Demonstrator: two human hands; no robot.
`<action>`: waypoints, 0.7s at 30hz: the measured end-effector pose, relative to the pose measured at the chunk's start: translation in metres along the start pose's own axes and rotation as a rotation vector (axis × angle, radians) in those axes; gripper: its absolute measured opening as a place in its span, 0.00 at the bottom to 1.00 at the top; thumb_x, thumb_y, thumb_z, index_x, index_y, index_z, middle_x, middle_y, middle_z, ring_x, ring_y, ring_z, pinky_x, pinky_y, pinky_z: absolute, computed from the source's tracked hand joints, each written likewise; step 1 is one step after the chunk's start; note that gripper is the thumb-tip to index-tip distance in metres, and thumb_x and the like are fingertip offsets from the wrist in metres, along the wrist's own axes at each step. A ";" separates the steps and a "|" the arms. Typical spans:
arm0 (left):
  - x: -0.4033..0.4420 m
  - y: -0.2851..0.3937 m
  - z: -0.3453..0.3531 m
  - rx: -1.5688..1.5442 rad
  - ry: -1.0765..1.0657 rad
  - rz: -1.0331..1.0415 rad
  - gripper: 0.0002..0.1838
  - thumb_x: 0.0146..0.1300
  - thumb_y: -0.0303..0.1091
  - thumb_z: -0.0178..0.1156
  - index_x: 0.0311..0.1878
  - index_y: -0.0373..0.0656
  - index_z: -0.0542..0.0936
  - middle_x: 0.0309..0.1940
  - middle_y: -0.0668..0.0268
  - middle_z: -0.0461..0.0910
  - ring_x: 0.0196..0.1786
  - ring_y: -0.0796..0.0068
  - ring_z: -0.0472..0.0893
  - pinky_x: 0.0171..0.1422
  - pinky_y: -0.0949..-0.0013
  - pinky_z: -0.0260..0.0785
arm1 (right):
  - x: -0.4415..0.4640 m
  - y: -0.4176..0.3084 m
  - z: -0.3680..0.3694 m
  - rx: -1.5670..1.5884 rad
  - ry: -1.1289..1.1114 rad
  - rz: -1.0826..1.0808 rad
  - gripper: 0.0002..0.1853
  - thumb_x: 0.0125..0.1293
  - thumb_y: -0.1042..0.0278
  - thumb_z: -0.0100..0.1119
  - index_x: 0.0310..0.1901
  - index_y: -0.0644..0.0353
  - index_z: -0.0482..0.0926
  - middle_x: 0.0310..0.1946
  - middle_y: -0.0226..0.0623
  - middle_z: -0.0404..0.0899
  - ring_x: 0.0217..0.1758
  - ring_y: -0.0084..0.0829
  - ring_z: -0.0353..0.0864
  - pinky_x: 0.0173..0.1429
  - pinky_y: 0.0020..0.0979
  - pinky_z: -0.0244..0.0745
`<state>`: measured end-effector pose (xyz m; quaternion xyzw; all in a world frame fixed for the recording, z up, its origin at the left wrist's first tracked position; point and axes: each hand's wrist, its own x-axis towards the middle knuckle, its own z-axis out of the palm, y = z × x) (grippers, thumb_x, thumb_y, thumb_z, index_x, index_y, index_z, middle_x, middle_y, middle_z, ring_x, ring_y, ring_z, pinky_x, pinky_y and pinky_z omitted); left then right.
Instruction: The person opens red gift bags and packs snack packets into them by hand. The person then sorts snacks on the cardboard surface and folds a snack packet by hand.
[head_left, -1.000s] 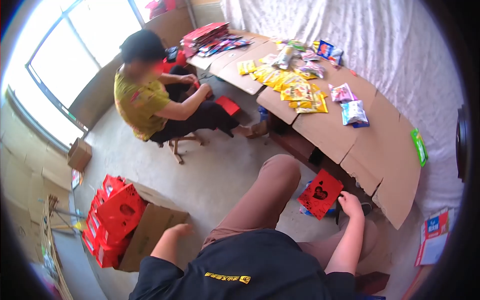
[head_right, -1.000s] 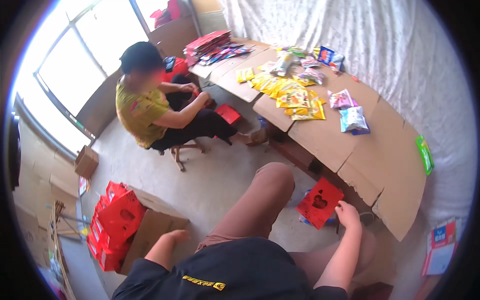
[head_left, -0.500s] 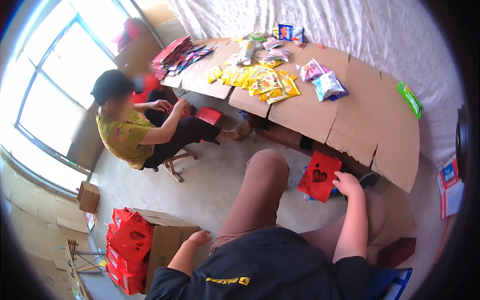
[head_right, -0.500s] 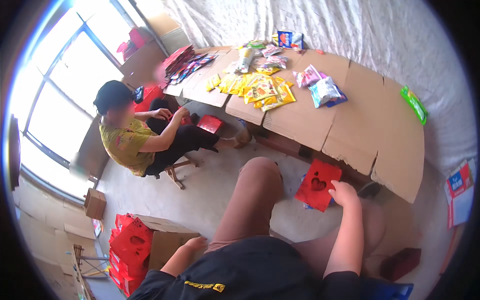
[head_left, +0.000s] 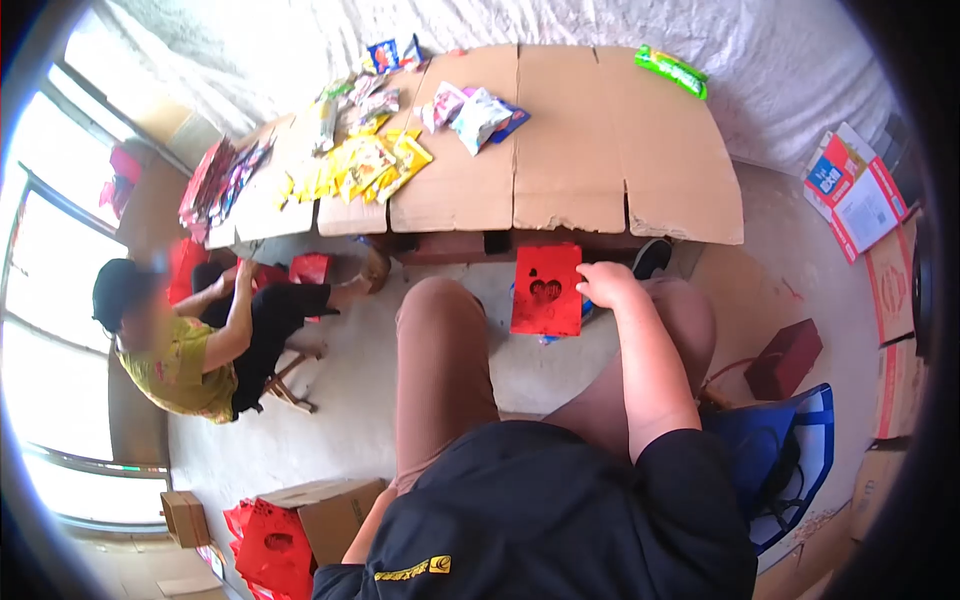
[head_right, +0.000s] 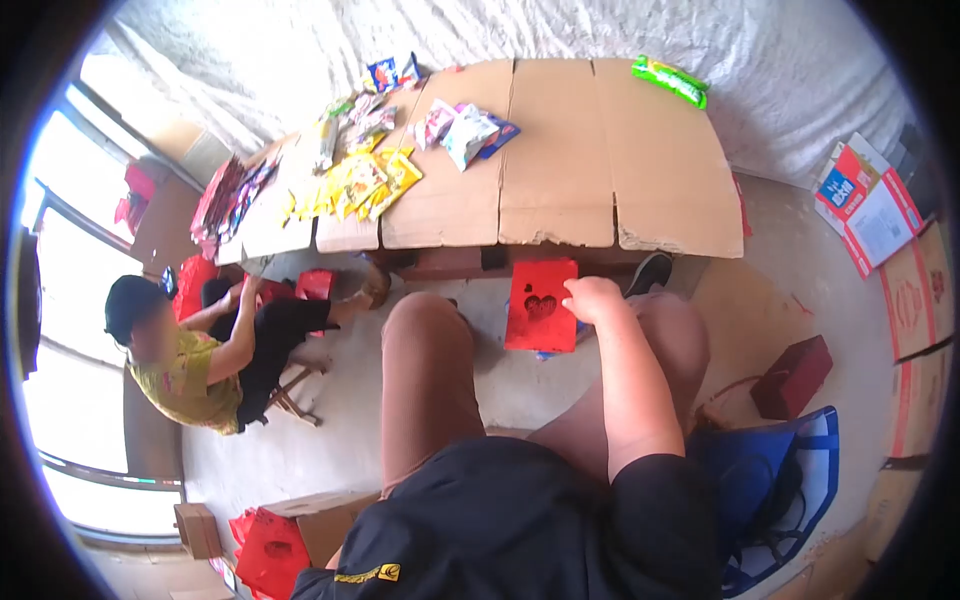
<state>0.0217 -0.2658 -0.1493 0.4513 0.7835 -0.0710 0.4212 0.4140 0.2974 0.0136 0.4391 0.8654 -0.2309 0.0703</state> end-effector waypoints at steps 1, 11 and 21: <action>0.007 0.002 -0.011 0.020 0.004 0.018 0.22 0.64 0.38 0.59 0.61 0.47 0.79 0.57 0.56 0.82 0.67 0.57 0.75 0.69 0.59 0.67 | -0.003 0.000 0.000 0.023 0.012 0.007 0.23 0.68 0.53 0.59 0.61 0.54 0.77 0.54 0.45 0.82 0.59 0.46 0.80 0.62 0.45 0.76; 0.017 0.019 -0.078 0.174 -0.017 0.119 0.23 0.64 0.41 0.59 0.62 0.47 0.78 0.57 0.55 0.82 0.66 0.57 0.76 0.69 0.58 0.67 | -0.006 0.008 0.003 0.040 -0.018 0.016 0.23 0.69 0.51 0.58 0.61 0.51 0.77 0.58 0.42 0.81 0.62 0.44 0.79 0.63 0.44 0.75; 0.019 0.058 -0.110 0.204 0.038 0.200 0.25 0.64 0.45 0.59 0.63 0.48 0.78 0.57 0.54 0.81 0.65 0.57 0.76 0.68 0.58 0.68 | -0.002 0.001 0.000 0.047 -0.016 -0.043 0.25 0.68 0.49 0.59 0.63 0.49 0.77 0.60 0.41 0.79 0.64 0.42 0.78 0.66 0.43 0.74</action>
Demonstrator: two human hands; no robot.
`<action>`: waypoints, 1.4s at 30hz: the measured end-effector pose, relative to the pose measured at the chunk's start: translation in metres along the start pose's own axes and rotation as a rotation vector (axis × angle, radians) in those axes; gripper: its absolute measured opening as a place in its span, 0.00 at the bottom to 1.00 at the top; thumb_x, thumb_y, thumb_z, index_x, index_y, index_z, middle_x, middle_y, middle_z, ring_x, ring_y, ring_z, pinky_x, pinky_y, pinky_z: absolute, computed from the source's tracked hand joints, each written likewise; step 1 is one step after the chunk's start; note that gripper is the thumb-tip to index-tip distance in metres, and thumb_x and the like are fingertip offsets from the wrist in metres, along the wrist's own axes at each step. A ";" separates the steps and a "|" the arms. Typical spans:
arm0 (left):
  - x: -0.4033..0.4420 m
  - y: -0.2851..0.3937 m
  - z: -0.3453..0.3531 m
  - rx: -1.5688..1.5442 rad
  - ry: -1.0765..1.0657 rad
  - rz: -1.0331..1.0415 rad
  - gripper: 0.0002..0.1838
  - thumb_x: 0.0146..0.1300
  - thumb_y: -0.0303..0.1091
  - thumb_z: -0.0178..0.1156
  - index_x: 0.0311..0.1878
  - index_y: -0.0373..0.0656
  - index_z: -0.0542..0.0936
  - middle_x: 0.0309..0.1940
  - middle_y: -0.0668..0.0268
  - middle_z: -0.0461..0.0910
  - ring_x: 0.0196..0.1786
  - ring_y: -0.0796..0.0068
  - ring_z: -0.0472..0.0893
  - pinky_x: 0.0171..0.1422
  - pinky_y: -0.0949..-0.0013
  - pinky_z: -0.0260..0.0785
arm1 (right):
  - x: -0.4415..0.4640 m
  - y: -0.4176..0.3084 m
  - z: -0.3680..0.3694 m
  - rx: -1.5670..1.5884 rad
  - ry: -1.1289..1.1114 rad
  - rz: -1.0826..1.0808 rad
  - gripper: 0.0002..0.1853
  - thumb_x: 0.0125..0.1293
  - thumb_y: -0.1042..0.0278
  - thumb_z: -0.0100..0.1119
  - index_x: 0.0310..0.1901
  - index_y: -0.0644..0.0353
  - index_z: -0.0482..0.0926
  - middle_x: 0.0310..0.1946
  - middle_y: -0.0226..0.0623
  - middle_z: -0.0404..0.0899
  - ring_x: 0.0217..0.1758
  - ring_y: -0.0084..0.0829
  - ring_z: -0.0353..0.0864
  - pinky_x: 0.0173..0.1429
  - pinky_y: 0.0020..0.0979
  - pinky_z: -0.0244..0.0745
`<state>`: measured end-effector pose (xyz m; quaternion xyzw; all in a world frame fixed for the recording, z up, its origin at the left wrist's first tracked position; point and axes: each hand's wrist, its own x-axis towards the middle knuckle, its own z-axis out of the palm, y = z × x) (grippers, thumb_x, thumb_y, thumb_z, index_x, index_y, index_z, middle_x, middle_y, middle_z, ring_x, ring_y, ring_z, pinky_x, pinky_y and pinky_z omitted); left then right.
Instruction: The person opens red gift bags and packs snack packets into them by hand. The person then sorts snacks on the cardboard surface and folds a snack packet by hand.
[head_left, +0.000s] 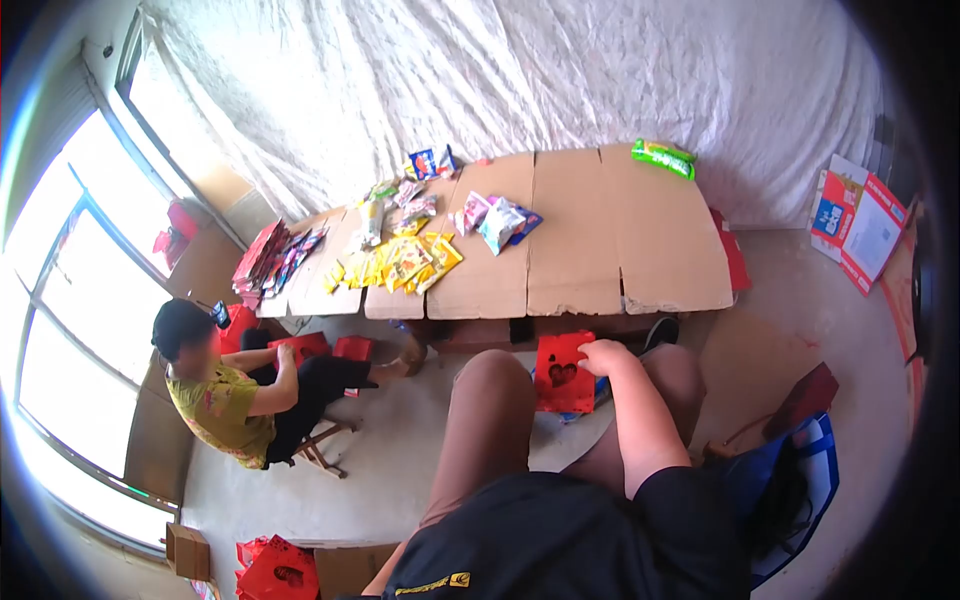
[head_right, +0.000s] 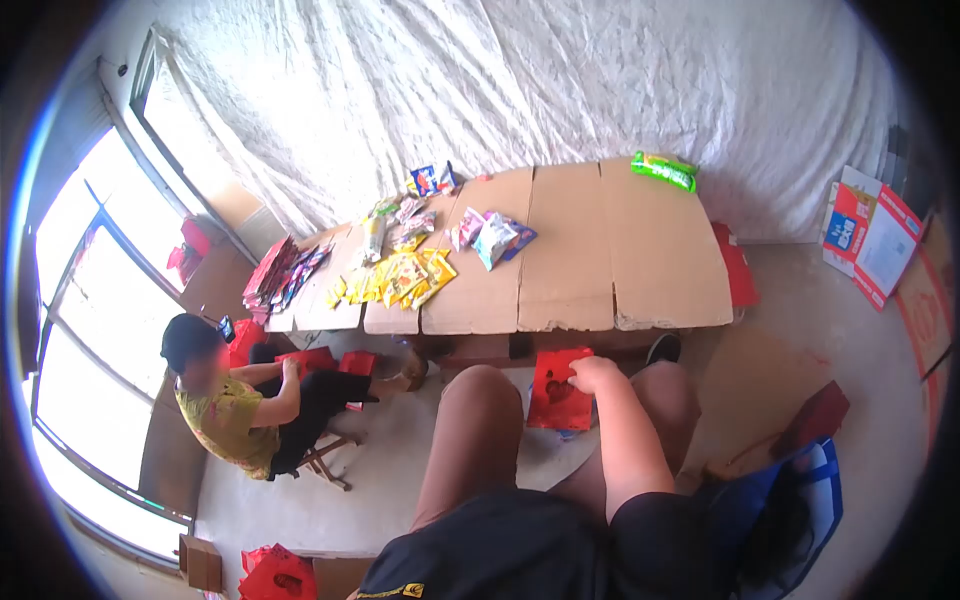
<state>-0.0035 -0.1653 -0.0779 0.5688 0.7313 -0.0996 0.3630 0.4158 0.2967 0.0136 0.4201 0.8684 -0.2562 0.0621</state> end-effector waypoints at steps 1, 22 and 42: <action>0.009 -0.001 -0.005 0.011 -0.007 0.021 0.25 0.64 0.45 0.59 0.63 0.48 0.78 0.57 0.54 0.81 0.65 0.57 0.77 0.68 0.58 0.68 | 0.001 0.000 0.000 -0.006 -0.011 0.008 0.25 0.69 0.49 0.58 0.63 0.49 0.77 0.61 0.41 0.79 0.64 0.43 0.78 0.66 0.43 0.74; 0.046 -0.010 0.244 -0.660 0.349 -0.103 0.29 0.64 0.52 0.60 0.65 0.50 0.77 0.57 0.52 0.81 0.63 0.56 0.78 0.67 0.56 0.69 | 0.019 -0.022 -0.001 0.030 0.413 -0.403 0.10 0.59 0.66 0.67 0.35 0.65 0.81 0.37 0.48 0.85 0.44 0.48 0.83 0.51 0.42 0.78; 0.106 0.065 -0.166 -0.542 0.943 -0.089 0.34 0.57 0.28 0.68 0.67 0.39 0.68 0.58 0.50 0.72 0.60 0.55 0.76 0.65 0.57 0.69 | 0.018 0.102 -0.129 0.107 0.882 0.312 0.26 0.64 0.66 0.64 0.63 0.59 0.72 0.63 0.46 0.73 0.69 0.47 0.69 0.72 0.43 0.66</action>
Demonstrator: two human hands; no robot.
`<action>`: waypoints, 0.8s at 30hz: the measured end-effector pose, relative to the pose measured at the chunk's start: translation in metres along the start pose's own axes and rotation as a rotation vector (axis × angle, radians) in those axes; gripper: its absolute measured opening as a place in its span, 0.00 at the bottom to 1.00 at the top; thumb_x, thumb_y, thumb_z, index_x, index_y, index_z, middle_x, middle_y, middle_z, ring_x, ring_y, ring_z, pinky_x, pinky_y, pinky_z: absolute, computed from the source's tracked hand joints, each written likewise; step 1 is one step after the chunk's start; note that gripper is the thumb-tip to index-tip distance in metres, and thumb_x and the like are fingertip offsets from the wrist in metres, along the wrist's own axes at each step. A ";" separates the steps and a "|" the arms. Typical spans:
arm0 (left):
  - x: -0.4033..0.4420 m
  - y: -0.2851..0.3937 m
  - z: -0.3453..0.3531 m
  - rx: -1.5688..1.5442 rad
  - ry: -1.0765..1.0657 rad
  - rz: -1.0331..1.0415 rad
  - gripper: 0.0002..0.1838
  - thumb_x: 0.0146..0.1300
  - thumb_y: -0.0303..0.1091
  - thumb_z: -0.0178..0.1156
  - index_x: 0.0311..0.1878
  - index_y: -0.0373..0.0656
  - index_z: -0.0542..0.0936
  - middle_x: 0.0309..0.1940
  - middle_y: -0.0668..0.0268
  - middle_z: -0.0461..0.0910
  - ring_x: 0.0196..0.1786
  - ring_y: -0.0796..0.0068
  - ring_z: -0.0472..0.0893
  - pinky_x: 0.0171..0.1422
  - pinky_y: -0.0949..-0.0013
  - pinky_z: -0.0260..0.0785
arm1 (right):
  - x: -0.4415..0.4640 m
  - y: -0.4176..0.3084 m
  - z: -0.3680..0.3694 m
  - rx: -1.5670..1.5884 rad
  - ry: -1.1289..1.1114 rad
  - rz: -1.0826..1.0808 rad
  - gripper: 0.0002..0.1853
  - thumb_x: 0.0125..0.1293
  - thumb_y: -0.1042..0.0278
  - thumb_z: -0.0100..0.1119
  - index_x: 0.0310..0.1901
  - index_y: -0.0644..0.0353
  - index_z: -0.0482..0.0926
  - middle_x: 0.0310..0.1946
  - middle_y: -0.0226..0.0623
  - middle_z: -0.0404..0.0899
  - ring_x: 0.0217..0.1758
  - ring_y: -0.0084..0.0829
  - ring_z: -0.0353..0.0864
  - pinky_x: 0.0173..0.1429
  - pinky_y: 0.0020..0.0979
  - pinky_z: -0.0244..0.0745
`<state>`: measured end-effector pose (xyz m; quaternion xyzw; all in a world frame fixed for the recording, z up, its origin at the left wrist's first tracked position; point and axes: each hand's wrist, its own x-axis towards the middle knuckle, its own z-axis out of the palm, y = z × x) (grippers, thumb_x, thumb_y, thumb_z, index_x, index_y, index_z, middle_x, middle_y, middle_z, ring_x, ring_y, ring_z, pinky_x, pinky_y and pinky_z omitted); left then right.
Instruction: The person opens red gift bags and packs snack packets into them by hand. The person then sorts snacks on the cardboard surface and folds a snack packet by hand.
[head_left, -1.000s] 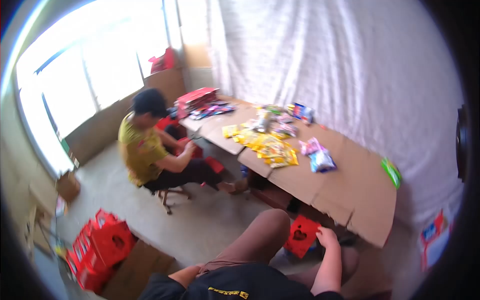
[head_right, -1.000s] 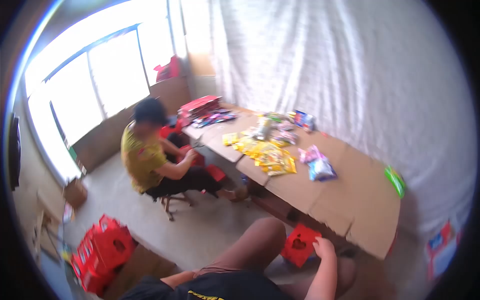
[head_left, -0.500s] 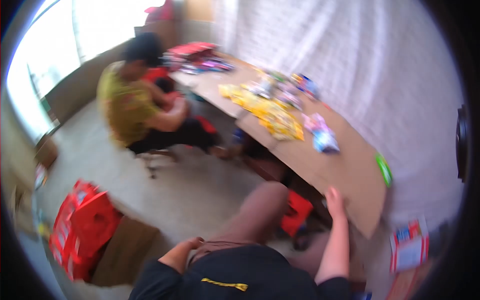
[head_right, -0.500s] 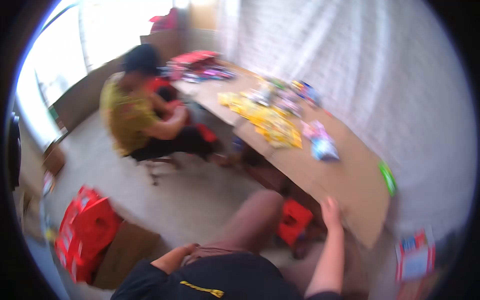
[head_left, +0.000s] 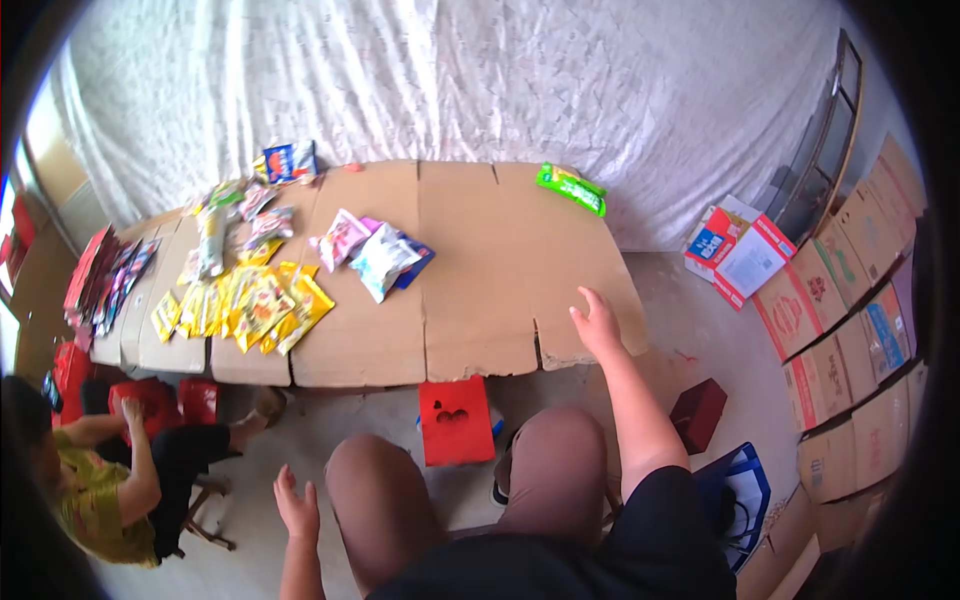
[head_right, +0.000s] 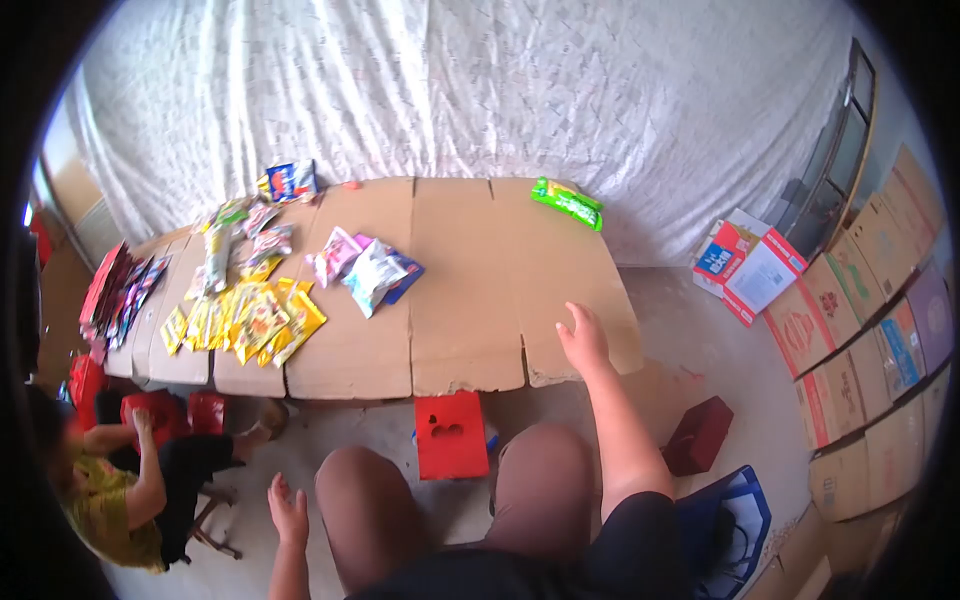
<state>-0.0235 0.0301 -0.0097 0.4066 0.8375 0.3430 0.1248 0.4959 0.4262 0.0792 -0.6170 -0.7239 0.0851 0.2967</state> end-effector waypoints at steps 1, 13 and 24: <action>0.026 0.037 0.001 0.042 0.015 0.150 0.36 0.54 0.28 0.69 0.68 0.39 0.67 0.59 0.48 0.71 0.62 0.50 0.74 0.67 0.55 0.67 | 0.011 0.011 -0.001 -0.004 0.007 0.016 0.26 0.64 0.66 0.64 0.63 0.59 0.72 0.63 0.46 0.73 0.69 0.47 0.69 0.72 0.43 0.66; 0.252 0.256 0.146 0.206 -0.080 0.693 0.54 0.50 0.46 0.74 0.76 0.37 0.56 0.73 0.45 0.60 0.75 0.45 0.60 0.78 0.48 0.53 | 0.162 0.063 0.004 -0.348 -0.064 -0.051 0.43 0.62 0.59 0.68 0.74 0.59 0.56 0.74 0.54 0.57 0.78 0.54 0.55 0.79 0.45 0.54; 0.281 0.266 0.179 0.359 0.070 0.624 0.53 0.51 0.60 0.67 0.74 0.36 0.60 0.71 0.46 0.65 0.74 0.46 0.64 0.74 0.46 0.56 | 0.307 0.105 0.039 -0.418 0.007 0.041 0.48 0.60 0.59 0.70 0.78 0.50 0.51 0.79 0.47 0.49 0.81 0.49 0.47 0.81 0.49 0.50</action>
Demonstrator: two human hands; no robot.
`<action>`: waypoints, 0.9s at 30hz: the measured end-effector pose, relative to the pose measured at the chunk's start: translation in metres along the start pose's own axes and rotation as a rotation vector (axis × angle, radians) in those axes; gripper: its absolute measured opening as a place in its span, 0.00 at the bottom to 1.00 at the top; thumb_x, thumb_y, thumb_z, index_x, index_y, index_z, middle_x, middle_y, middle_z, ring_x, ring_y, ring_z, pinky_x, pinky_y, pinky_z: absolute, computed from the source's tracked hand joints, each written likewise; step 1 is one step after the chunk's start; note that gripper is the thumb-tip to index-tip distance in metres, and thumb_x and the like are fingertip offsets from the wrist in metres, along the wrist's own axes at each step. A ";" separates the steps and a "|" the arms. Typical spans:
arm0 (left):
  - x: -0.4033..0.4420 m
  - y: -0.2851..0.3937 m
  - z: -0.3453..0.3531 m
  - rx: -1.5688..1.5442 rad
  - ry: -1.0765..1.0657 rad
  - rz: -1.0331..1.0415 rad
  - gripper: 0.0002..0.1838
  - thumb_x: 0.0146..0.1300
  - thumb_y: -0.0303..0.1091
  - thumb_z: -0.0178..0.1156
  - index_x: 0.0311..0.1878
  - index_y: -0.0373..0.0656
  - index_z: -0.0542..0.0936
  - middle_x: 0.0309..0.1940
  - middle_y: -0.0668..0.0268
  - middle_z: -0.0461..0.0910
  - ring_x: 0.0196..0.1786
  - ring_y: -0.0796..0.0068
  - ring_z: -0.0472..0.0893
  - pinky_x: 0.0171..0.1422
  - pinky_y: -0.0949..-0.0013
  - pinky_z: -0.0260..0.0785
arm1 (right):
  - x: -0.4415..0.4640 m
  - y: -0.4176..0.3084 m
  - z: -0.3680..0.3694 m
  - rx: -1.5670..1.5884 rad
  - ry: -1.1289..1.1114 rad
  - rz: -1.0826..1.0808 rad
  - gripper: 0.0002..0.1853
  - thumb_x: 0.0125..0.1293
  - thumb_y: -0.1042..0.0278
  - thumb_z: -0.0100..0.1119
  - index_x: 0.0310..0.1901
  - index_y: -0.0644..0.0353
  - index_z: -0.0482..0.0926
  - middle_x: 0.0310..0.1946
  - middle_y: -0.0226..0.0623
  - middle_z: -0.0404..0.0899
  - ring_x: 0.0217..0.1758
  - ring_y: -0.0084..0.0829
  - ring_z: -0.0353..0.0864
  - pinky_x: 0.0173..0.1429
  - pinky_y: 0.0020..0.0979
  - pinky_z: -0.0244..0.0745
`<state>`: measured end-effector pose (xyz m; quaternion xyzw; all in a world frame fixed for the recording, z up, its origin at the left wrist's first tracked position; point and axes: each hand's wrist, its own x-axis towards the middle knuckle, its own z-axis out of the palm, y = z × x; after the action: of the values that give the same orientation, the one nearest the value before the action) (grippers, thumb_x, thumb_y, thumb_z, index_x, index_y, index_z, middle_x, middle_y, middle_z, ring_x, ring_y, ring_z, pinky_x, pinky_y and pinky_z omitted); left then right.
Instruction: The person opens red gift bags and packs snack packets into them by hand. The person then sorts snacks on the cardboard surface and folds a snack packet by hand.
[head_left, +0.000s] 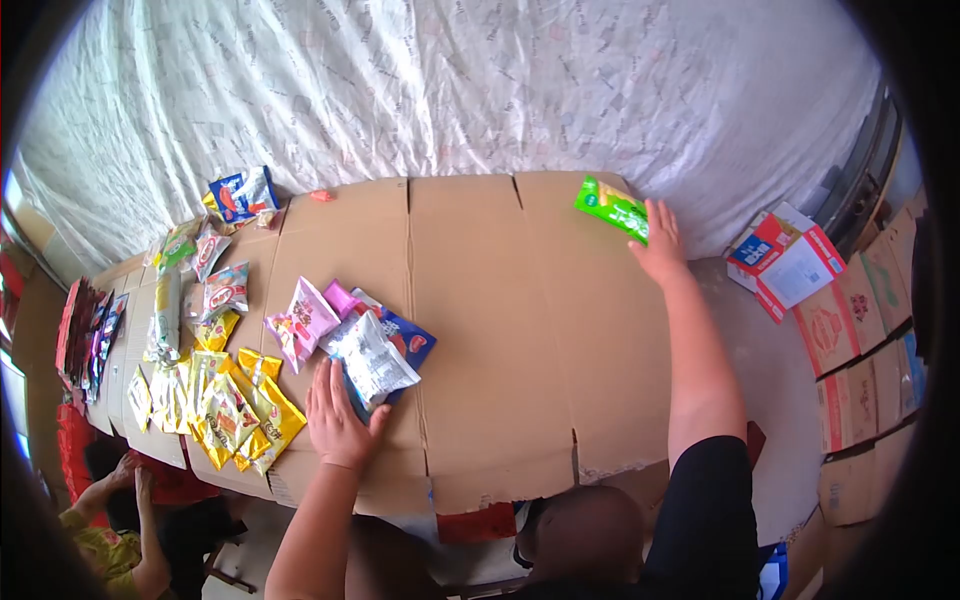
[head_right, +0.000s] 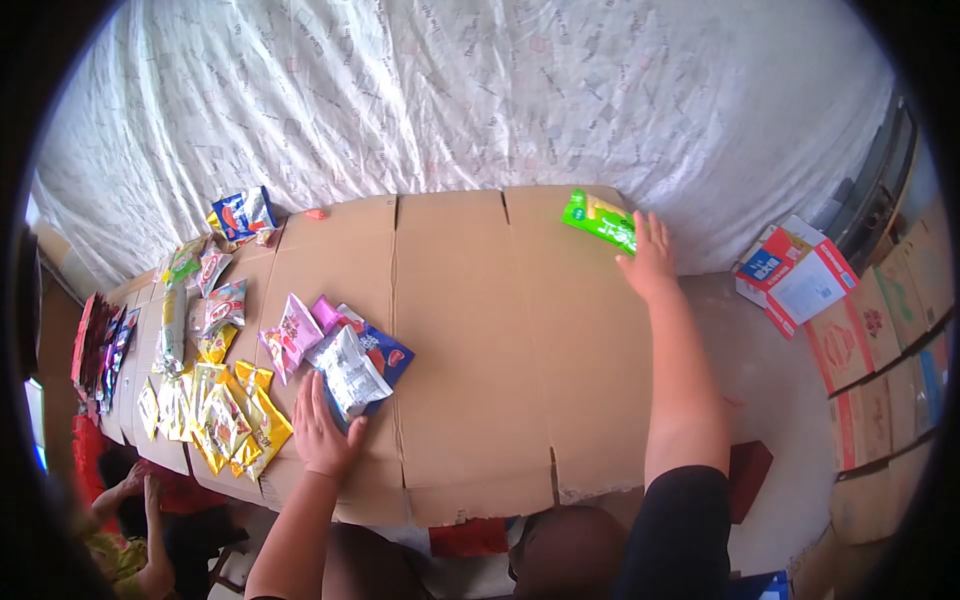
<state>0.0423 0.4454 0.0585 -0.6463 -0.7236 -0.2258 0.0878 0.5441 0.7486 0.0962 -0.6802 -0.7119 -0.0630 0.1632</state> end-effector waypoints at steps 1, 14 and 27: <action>0.000 0.001 -0.001 -0.014 -0.032 -0.016 0.53 0.51 0.61 0.66 0.74 0.36 0.60 0.70 0.46 0.65 0.73 0.46 0.64 0.74 0.46 0.56 | 0.006 -0.003 0.001 0.011 -0.006 -0.010 0.48 0.60 0.59 0.70 0.78 0.50 0.51 0.79 0.47 0.49 0.81 0.49 0.47 0.81 0.49 0.50; 0.004 0.004 -0.007 -0.031 -0.037 -0.035 0.50 0.49 0.54 0.70 0.72 0.39 0.63 0.70 0.45 0.65 0.71 0.45 0.66 0.73 0.45 0.57 | 0.014 -0.099 -0.001 0.166 -0.213 -0.194 0.44 0.55 0.57 0.73 0.73 0.47 0.61 0.61 0.49 0.73 0.61 0.51 0.76 0.62 0.45 0.75; 0.002 0.002 -0.006 -0.041 -0.003 -0.056 0.49 0.47 0.47 0.72 0.72 0.41 0.63 0.72 0.43 0.58 0.74 0.41 0.60 0.76 0.42 0.53 | -0.021 -0.451 0.052 0.401 -0.204 -0.675 0.36 0.60 0.61 0.69 0.70 0.45 0.67 0.57 0.44 0.77 0.63 0.45 0.76 0.64 0.46 0.72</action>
<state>0.0427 0.4442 0.0650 -0.6278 -0.7367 -0.2421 0.0670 0.0912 0.7152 0.1005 -0.3655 -0.9060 0.0949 0.1912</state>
